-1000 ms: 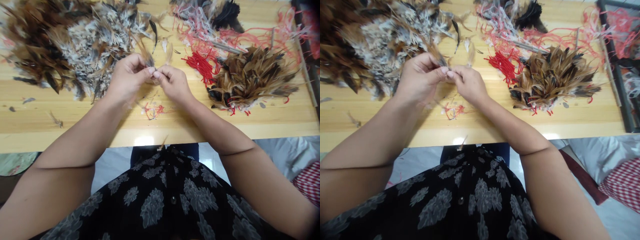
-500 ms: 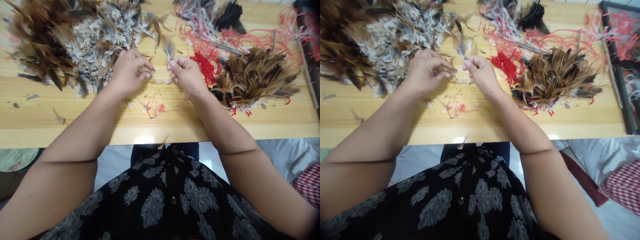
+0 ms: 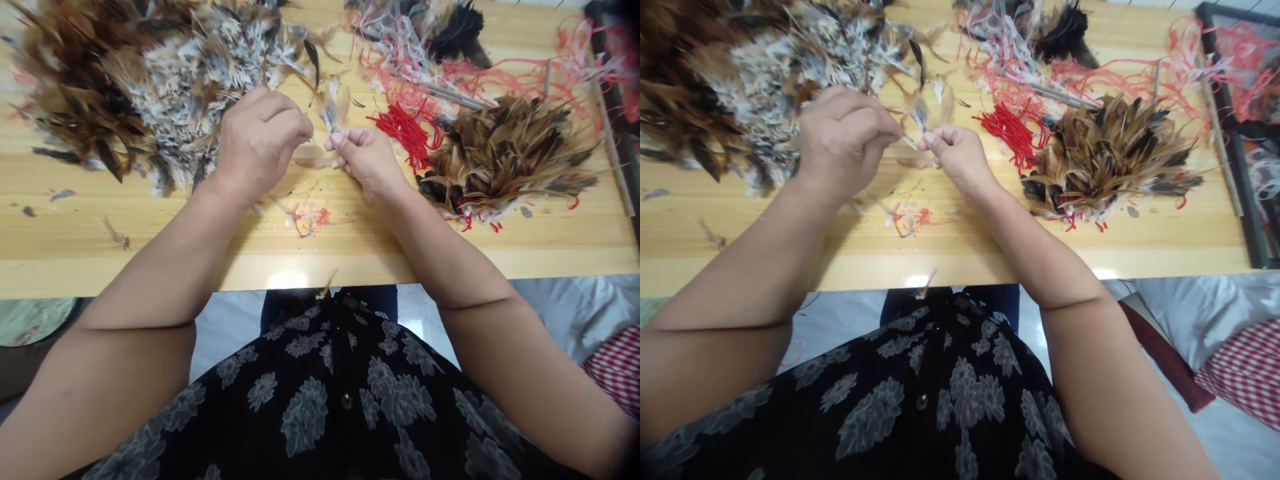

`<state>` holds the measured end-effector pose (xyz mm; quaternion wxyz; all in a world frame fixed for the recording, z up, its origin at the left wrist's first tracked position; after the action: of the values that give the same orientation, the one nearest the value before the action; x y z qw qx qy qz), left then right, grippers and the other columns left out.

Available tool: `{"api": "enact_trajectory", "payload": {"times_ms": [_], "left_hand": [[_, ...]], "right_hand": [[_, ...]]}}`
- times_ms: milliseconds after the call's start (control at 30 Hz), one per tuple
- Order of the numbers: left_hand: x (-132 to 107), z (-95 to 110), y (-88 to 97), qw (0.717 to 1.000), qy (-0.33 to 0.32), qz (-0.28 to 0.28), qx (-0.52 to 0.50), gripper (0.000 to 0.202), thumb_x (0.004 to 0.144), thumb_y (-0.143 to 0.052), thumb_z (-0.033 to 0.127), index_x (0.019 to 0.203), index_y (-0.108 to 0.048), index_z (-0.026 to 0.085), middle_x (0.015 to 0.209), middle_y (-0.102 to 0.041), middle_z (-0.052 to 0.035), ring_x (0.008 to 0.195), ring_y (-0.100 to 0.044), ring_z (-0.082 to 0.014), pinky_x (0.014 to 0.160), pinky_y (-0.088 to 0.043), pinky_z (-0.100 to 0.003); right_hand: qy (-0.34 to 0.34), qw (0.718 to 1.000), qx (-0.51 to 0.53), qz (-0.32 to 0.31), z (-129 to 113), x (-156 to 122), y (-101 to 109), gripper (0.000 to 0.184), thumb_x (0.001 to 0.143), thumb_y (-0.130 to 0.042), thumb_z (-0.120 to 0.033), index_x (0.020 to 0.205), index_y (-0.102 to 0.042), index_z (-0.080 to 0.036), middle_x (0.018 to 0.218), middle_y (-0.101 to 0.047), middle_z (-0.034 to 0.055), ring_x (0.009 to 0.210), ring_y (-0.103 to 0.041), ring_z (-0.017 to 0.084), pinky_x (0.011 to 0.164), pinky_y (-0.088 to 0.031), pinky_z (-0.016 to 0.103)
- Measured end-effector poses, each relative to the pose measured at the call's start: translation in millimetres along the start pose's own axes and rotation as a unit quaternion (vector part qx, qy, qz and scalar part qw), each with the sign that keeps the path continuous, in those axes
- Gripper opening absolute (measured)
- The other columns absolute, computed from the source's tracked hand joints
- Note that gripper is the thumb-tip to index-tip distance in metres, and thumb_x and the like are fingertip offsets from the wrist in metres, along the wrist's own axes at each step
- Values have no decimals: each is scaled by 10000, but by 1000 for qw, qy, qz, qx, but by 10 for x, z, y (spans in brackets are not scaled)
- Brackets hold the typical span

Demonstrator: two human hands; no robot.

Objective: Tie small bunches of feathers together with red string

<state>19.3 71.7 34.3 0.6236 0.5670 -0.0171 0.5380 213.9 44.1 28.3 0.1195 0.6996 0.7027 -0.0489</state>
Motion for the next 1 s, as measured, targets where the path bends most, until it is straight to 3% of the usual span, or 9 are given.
{"api": "enact_trajectory", "payload": {"times_ms": [133,267,400,567,667,800,867,1000], "left_hand": [[31,-13,17,998,43,-32,37,867,1310,-202,854,1150,-947,439,1283,-853,-151,1214,-666,-468,1153,-440,-711],[78,-30,6,996,39,-58,54,960,1279,-123,933,1165,-934,432,1256,-840,-150,1276,-675,-473,1175,-446,-737],[116,198,116,994,13,-90,61,979,1306,-87,925,1127,-904,418,1278,-851,-117,1337,-721,-460,1199,-481,-750],[136,368,179,984,27,-158,72,910,1373,-117,830,1157,-912,442,1419,-904,-50,1448,-752,-430,1266,-502,-733],[129,290,178,991,-3,-117,67,907,1356,-136,859,1234,-918,416,1417,-899,-84,1403,-752,-454,1261,-517,-769],[39,85,242,996,-43,11,76,652,1373,-326,753,1478,-874,417,1529,-833,-122,1419,-695,-491,1324,-472,-832],[-20,-20,170,997,-32,18,65,560,1366,-405,723,1438,-861,407,1472,-812,-130,1403,-688,-482,1308,-496,-817],[-130,-153,-232,997,3,-82,6,499,1260,-612,802,1305,-865,375,1365,-815,-144,1386,-624,-489,1233,-539,-788]], "right_hand": [[-41,999,12,-20,-9,-89,-31,421,1208,-789,-130,803,-734,-232,685,-587,-67,702,-505,92,735,-474,218],[-78,996,8,-42,19,-130,-53,420,1194,-799,-175,783,-723,-218,666,-603,-60,638,-433,67,642,-393,220],[-92,993,16,-78,50,-140,-98,368,1162,-871,-259,808,-777,-224,628,-559,-66,613,-391,76,588,-354,225],[-121,987,36,-97,43,-186,-142,423,1154,-913,-110,766,-767,-192,632,-563,-54,599,-382,62,513,-269,189],[-125,986,63,-91,12,-193,-147,524,1231,-800,-63,722,-733,-170,624,-574,-37,575,-394,51,502,-271,152],[-88,991,90,-51,-80,-132,-41,580,1294,-676,-50,729,-704,-175,604,-542,-50,589,-413,48,544,-290,121],[-61,994,86,-16,-114,-74,78,580,1301,-678,-71,734,-690,-194,624,-529,-59,598,-383,62,578,-329,142],[-4,999,45,25,-72,81,310,539,1289,-713,-190,756,-673,-259,710,-515,-44,625,-352,129,651,-398,258]]}}
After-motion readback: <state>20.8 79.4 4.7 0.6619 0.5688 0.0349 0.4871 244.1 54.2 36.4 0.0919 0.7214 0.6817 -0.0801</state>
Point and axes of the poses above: each hand's wrist, its own x-axis towards the middle knuckle, its own y-axis out of the back of the hand, z = x × y, the point moved 8 cm from there along x, towards the middle knuckle
